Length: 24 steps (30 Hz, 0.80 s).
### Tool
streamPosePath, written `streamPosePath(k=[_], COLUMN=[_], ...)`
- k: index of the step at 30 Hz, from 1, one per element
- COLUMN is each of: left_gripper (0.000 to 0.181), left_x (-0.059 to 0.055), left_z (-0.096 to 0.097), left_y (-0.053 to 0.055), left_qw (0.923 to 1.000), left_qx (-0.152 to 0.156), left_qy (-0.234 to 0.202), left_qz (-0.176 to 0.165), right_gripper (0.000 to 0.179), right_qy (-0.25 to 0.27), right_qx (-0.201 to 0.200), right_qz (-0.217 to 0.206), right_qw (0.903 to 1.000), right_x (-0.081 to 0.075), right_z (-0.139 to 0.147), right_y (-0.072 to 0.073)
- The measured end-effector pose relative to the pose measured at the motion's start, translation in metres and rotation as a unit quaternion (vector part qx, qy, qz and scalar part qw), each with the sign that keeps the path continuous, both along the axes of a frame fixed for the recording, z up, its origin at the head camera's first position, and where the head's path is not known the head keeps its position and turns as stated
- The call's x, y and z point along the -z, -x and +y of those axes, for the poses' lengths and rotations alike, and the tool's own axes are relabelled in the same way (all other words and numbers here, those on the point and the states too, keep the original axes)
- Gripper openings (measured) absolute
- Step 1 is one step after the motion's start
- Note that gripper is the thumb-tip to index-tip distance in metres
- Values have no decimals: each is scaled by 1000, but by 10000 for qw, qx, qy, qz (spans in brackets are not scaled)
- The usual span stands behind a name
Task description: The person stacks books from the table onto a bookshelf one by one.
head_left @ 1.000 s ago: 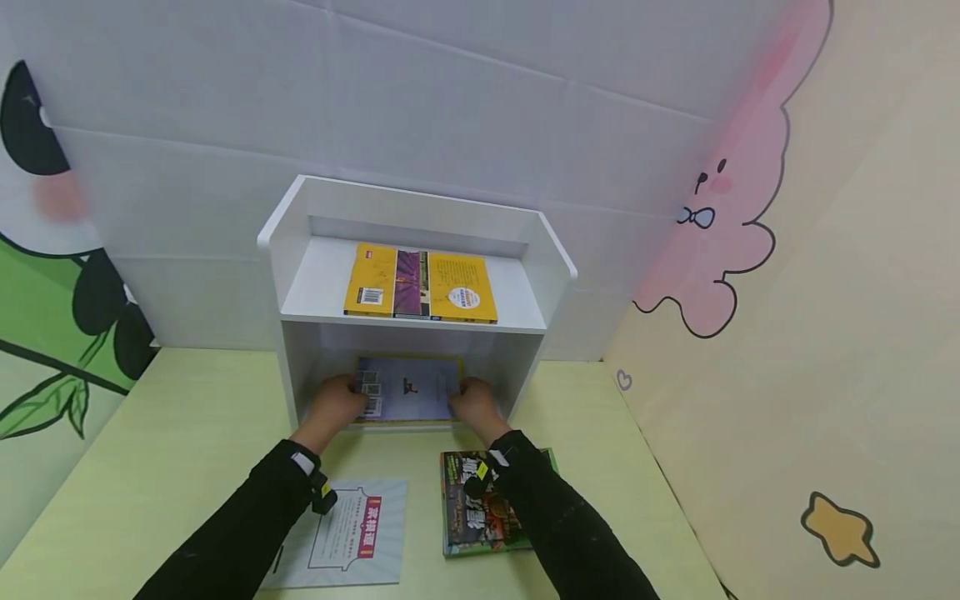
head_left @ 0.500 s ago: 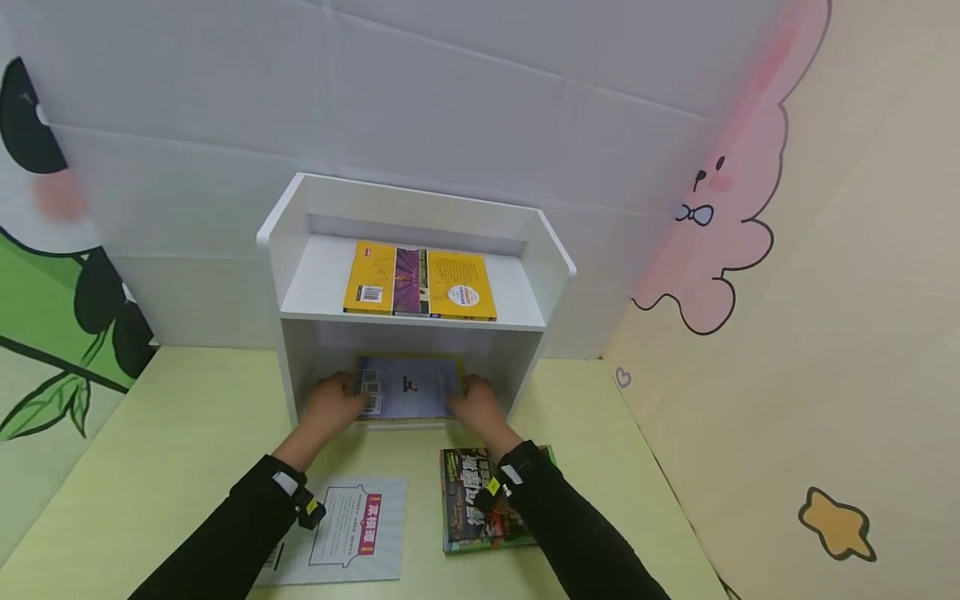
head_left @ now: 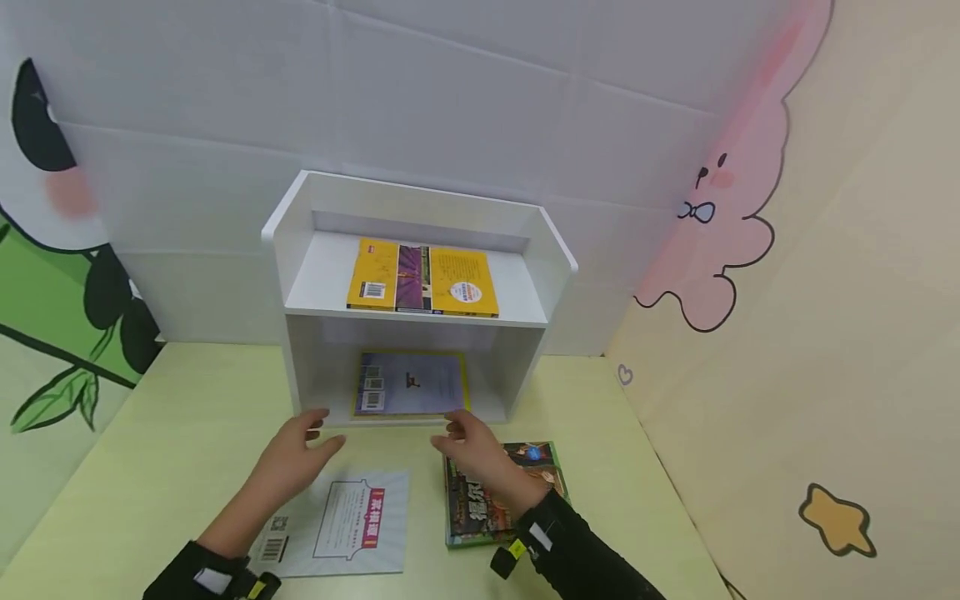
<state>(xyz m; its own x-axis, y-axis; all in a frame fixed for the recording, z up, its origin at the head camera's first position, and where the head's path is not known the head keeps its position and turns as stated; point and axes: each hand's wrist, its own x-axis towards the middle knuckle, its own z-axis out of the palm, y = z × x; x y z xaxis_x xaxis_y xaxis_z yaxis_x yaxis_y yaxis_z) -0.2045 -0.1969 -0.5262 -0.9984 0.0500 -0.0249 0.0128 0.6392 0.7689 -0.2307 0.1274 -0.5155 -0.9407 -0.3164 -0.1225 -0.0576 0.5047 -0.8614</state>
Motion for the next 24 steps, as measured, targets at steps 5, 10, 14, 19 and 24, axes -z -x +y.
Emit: streamPosePath(k=[5, 10, 14, 19, 24], left_gripper=[80, 82, 81, 84, 88], left_x=[3, 8, 18, 31, 26], left_z=[-24, -39, -44, -46, -52], left_y=[-22, -34, -45, -64, -79], left_qw=[9997, 9984, 9956, 9865, 9858], left_qx=[-50, -216, -294, -482, -520], left_qy=[136, 219, 171, 94, 121], left_qz=[-202, -480, -873, -1562, -1591], right_gripper=[62, 58, 61, 65, 70], right_qy=[101, 205, 584, 719, 862], right_qx=[-174, -278, -451, -456, -138], right_qz=[-286, -559, -1278, -2121, -2268], right_qw=[9994, 9978, 9891, 9735, 9700], right_x=[-3, -4, -2, 5, 9], right_z=[2, 1, -8, -18, -28], right_y=[-24, -37, -51, -69, -73])
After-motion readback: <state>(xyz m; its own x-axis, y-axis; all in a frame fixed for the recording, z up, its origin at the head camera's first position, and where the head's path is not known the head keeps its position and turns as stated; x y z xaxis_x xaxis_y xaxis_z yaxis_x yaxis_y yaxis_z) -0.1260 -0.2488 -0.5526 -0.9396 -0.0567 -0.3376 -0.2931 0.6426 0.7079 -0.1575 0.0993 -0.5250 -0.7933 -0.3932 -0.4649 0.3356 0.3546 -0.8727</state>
